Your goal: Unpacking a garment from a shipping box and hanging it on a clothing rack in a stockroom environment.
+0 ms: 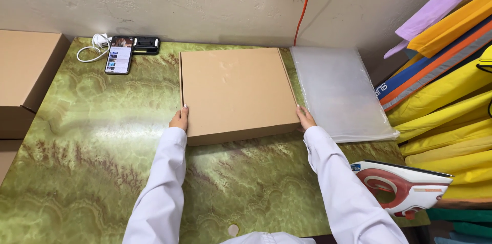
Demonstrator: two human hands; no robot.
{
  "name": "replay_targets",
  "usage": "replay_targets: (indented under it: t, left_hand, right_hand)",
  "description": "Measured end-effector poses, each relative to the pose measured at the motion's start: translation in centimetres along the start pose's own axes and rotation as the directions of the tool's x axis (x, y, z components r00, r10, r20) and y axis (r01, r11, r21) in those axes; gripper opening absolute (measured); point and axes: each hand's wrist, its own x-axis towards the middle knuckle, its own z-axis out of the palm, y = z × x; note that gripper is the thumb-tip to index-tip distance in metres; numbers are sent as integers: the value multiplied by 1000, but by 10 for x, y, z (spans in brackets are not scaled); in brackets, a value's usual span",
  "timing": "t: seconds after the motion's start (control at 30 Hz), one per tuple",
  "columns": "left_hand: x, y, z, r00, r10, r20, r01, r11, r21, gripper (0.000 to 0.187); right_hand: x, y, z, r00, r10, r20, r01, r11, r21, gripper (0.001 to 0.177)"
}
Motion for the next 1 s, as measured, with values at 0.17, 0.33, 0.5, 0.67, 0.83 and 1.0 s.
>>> replay_targets:
  t: [0.17, 0.33, 0.5, 0.67, 0.83, 1.0]
  left_hand:
    - [-40, 20, -16, 999, 16, -32, -13, 994, 105, 67]
    - [-96, 21, -37, 999, 23, -48, -18, 995, 99, 61]
    - [-173, 14, -55, 997, -55, -45, 50, 993, -105, 64]
    - [-225, -19, -58, 992, -117, -43, 105, 971, -213, 62]
    - [-292, -55, -55, 981, -181, -72, 157, 954, -257, 64]
    - [-365, -95, -57, 948, -306, -93, 259, 905, -336, 55]
  right_hand:
    - [8, 24, 7, 995, -26, -95, 13, 991, -130, 75]
    - [-11, 55, 13, 975, -147, -168, 111, 972, -206, 70]
    - [-39, 89, 16, 967, -70, -246, 52, 995, -80, 73]
    - [-84, 118, 16, 955, -122, -270, 158, 980, 119, 65]
    - [-138, 138, 6, 964, -134, -229, 165, 979, 123, 61]
    - [-170, 187, -4, 964, -194, -180, 221, 964, 147, 52]
